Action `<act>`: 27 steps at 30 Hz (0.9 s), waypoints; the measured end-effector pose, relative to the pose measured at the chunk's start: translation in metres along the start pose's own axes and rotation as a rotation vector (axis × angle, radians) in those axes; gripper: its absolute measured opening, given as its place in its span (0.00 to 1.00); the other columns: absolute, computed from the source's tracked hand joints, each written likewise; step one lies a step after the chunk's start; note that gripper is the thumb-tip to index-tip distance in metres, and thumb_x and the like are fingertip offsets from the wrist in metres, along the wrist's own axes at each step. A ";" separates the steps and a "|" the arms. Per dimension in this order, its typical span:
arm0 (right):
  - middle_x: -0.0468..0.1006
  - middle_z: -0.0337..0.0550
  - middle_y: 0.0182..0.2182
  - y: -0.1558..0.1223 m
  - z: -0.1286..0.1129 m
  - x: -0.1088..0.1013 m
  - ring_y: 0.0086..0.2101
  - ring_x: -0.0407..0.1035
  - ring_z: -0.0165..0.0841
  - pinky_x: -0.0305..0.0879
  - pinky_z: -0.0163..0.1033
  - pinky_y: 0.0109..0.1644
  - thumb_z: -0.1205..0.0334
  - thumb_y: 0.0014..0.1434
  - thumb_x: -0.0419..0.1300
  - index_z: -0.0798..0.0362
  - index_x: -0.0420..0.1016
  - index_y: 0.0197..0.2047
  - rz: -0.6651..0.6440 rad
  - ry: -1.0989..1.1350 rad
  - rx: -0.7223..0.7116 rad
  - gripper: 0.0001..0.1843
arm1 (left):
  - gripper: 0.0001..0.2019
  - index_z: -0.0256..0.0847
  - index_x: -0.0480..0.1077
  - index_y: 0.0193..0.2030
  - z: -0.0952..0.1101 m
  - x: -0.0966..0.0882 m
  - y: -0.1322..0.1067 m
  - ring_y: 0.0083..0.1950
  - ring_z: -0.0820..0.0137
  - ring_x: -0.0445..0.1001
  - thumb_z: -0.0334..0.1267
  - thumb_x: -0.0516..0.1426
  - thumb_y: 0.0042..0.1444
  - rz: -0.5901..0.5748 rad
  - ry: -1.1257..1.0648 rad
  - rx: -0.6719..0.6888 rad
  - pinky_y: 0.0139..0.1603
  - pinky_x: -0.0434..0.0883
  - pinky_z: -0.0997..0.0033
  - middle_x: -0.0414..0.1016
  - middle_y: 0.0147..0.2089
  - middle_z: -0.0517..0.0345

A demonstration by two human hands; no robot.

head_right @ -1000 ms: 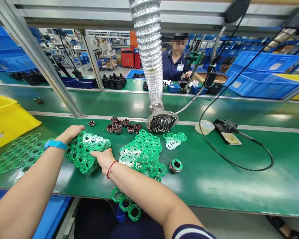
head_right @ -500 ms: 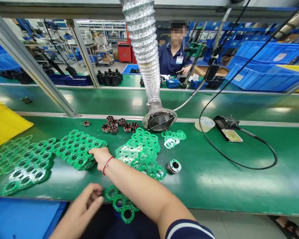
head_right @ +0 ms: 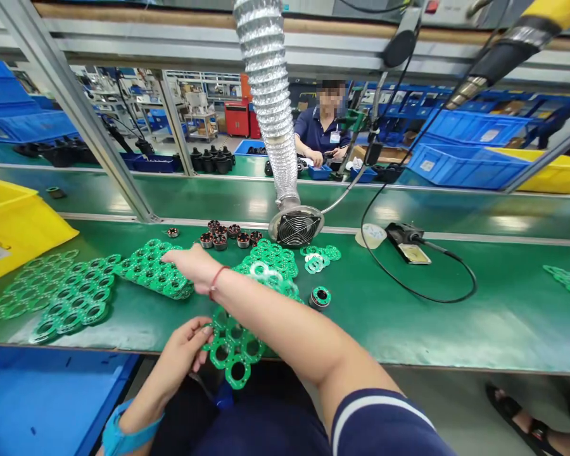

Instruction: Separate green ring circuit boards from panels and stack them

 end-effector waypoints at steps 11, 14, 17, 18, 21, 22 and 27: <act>0.73 0.58 0.49 -0.012 0.031 -0.201 0.49 0.67 0.41 0.59 0.43 0.55 0.66 0.58 0.56 0.65 0.71 0.48 0.403 -0.746 -0.052 0.16 | 0.20 0.37 0.63 0.44 0.034 0.002 0.068 0.25 0.75 0.63 0.49 0.54 0.48 0.362 0.388 0.302 0.29 0.65 0.70 0.65 0.34 0.57; 0.74 0.58 0.47 0.009 0.059 -0.207 0.48 0.68 0.44 0.58 0.44 0.54 0.59 0.59 0.57 0.64 0.73 0.46 0.295 -0.817 0.016 0.17 | 0.31 0.36 0.56 0.52 0.011 0.000 0.051 0.35 0.71 0.67 0.52 0.58 0.46 0.512 0.223 0.213 0.37 0.69 0.66 0.62 0.46 0.48; 0.76 0.53 0.43 0.018 0.069 -0.198 0.44 0.69 0.41 0.61 0.40 0.49 0.54 0.60 0.55 0.62 0.75 0.41 0.157 -0.827 0.056 0.19 | 0.31 0.37 0.53 0.54 0.001 0.016 0.026 0.41 0.66 0.72 0.52 0.59 0.49 0.267 -0.134 -0.059 0.41 0.72 0.63 0.66 0.47 0.46; 0.77 0.51 0.42 0.019 0.070 -0.194 0.43 0.70 0.40 0.62 0.38 0.47 0.53 0.61 0.54 0.61 0.76 0.40 0.111 -0.821 0.066 0.19 | 0.29 0.38 0.54 0.53 0.003 0.023 0.019 0.44 0.65 0.72 0.51 0.59 0.50 0.170 -0.229 -0.103 0.44 0.72 0.62 0.67 0.48 0.46; 0.77 0.51 0.41 0.014 0.066 -0.180 0.41 0.70 0.40 0.62 0.37 0.44 0.55 0.57 0.58 0.61 0.75 0.41 0.037 -0.809 0.079 0.17 | 0.23 0.40 0.58 0.48 0.017 0.038 0.008 0.52 0.61 0.70 0.48 0.60 0.51 0.084 -0.341 -0.126 0.48 0.71 0.61 0.66 0.56 0.46; 0.76 0.53 0.43 0.010 0.064 -0.176 0.43 0.69 0.42 0.62 0.38 0.45 0.56 0.55 0.60 0.62 0.74 0.43 0.038 -0.806 0.072 0.17 | 0.21 0.40 0.59 0.46 0.021 0.038 0.007 0.54 0.61 0.69 0.46 0.61 0.50 0.117 -0.333 -0.124 0.48 0.71 0.62 0.66 0.57 0.46; 0.72 0.56 0.49 -0.015 0.041 -0.162 0.48 0.66 0.44 0.58 0.40 0.51 0.58 0.57 0.58 0.61 0.71 0.48 0.060 -0.736 -0.019 0.18 | 0.22 0.39 0.59 0.38 0.035 0.023 0.009 0.55 0.60 0.68 0.45 0.65 0.44 0.269 -0.343 -0.072 0.53 0.69 0.63 0.69 0.54 0.49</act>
Point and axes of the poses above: each hand's wrist, its own y-axis towards the middle knuckle, its own x-axis out of the palm, z = x × y, the point moved 2 cm from there along y, towards the middle knuckle
